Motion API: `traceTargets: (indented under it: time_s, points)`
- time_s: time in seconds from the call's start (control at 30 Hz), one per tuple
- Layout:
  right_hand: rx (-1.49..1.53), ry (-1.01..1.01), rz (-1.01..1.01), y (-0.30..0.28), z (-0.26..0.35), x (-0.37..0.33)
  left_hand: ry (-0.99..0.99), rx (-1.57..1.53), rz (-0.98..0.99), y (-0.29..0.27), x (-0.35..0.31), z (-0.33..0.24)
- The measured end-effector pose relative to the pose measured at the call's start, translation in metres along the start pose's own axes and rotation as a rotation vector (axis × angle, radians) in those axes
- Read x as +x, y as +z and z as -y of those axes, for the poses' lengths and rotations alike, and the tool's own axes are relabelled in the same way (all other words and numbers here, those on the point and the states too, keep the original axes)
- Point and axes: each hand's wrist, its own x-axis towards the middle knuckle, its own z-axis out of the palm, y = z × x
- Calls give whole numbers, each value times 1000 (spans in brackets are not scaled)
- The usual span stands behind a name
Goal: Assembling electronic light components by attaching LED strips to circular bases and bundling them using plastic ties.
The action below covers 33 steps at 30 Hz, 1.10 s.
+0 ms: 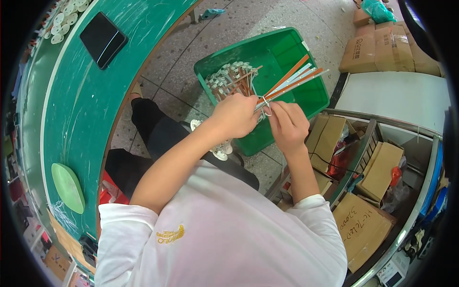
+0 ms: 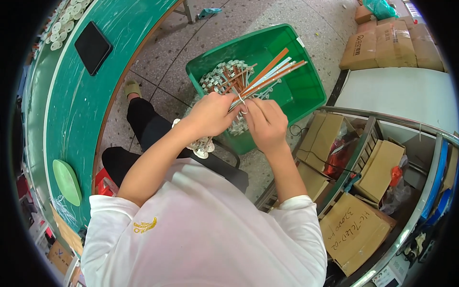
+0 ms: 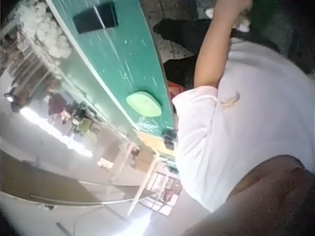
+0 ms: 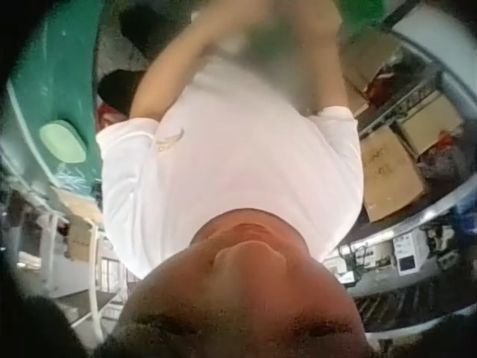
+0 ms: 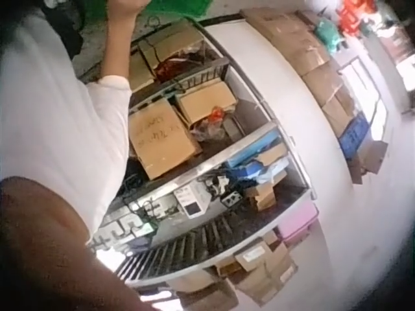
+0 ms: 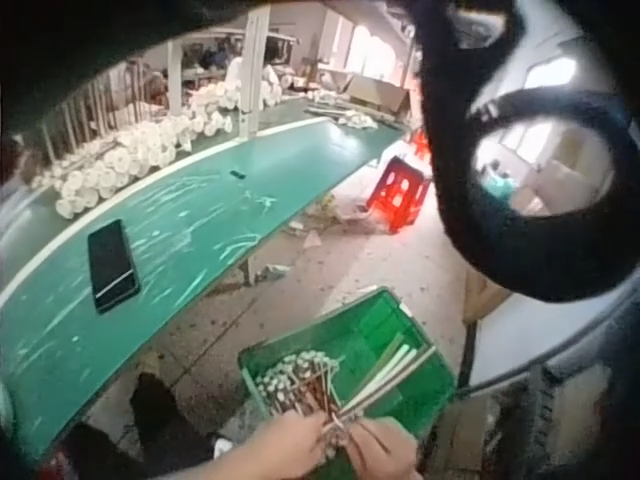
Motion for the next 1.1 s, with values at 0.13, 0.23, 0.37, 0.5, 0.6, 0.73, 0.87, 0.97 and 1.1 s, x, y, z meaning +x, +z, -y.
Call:
traceTargets:
  time_s: [0.13,0.23,0.37,0.5,0.6,0.73,0.87,0.97,1.1]
  points:
    - [30,91,26,3,2,1,-12,-52,3,-2,0,-2]
    - [66,140,26,6,3,-1,-20,-57,-6,-3,0,-3]
    - [130,357,56,9,13,-9,-48,70,-35,-7,-4,-8]
    - [762,1135,89,7,26,-3,-38,137,-17,-5,-3,-3]
    - [1520,1455,42,1,6,-10,12,141,-26,-7,-4,-2]
    - [2278,1578,42,0,1,-18,102,53,-21,-7,-5,-1]
    - [1608,1316,85,0,20,-10,156,-297,121,-14,-4,7]
    - [1313,1154,102,-5,25,-8,24,-769,419,-23,-5,6]
    - [1122,1038,14,-10,27,-7,98,-899,476,-28,-13,-2]
